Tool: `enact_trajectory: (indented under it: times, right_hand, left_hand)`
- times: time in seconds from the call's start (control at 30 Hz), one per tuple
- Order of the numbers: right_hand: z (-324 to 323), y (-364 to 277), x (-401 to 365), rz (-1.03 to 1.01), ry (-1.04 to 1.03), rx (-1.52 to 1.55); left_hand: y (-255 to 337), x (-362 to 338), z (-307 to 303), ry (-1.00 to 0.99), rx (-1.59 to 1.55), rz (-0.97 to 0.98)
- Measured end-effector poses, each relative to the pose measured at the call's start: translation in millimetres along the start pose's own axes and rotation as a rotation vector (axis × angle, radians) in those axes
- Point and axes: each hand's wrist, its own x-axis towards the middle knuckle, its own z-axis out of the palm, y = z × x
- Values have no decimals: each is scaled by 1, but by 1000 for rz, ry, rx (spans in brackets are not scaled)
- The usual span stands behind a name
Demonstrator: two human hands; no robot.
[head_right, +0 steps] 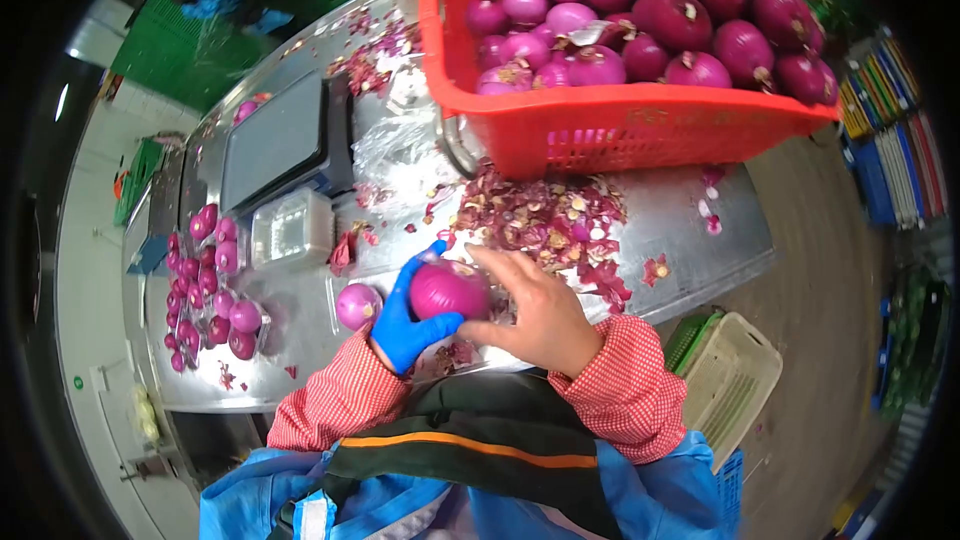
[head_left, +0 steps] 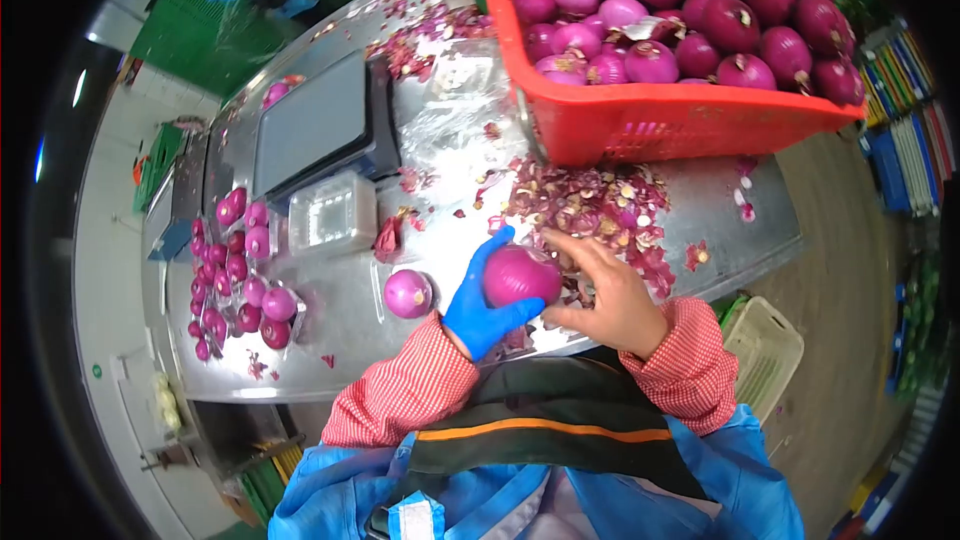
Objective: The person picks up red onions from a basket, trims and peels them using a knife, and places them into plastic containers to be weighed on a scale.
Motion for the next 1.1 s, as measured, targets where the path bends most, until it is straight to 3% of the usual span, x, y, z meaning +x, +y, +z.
enact_trajectory:
  times: [0.03,0.1,0.17,0.23,0.27,0.33,0.4,0.43,0.47,0.53,0.67,0.73,0.8,0.87,0.97,1.07,1.1]
  right_hand:
    - [4,1,1,11,-95,-88]
    - [20,19,1,-13,-152,22]
    - [38,35,1,38,-222,186]
    - [63,36,-1,180,-234,418]
    - [74,33,0,256,-237,533]
    - [97,28,9,335,-295,439]
    - [130,27,18,312,-260,256]
    - [133,9,30,390,-313,157]
    - [158,26,29,174,-224,-122]
    - [172,14,37,210,-356,-352]
    - [188,33,33,206,-301,-210]
    - [195,53,32,254,-199,-149]
    - [197,43,40,373,-361,-110]
    - [214,32,42,358,-360,-141]
    - [233,16,51,350,-480,-107]
    - [260,-26,67,425,-618,-50]
    - [277,-31,69,351,-612,-121]
  left_hand:
    - [-6,-4,-2,4,-183,-134]
    - [-8,-12,-7,-28,-476,-319]
    - [11,-19,-19,-51,-379,-484]
    - [-8,-29,-48,-103,-216,-434]
    - [-9,-35,-68,-72,323,-362]
    - [-21,-40,-111,153,668,-188]
    - [-62,-49,-159,196,1321,41]
    - [-62,-55,-166,118,1294,-170]
    - [-65,-61,-168,160,1231,-170]
    - [-68,-74,-171,250,1102,-175]
    - [-80,-99,-185,375,1104,-130]
    - [-51,-97,-171,257,1164,-7]
    - [-57,-93,-163,75,1261,-90]
    - [-62,-98,-164,59,1353,-104]
    - [-87,-122,-192,124,1340,-165]
    - [-73,-166,-217,354,1312,-304]
    - [-69,-179,-231,450,1281,-396]
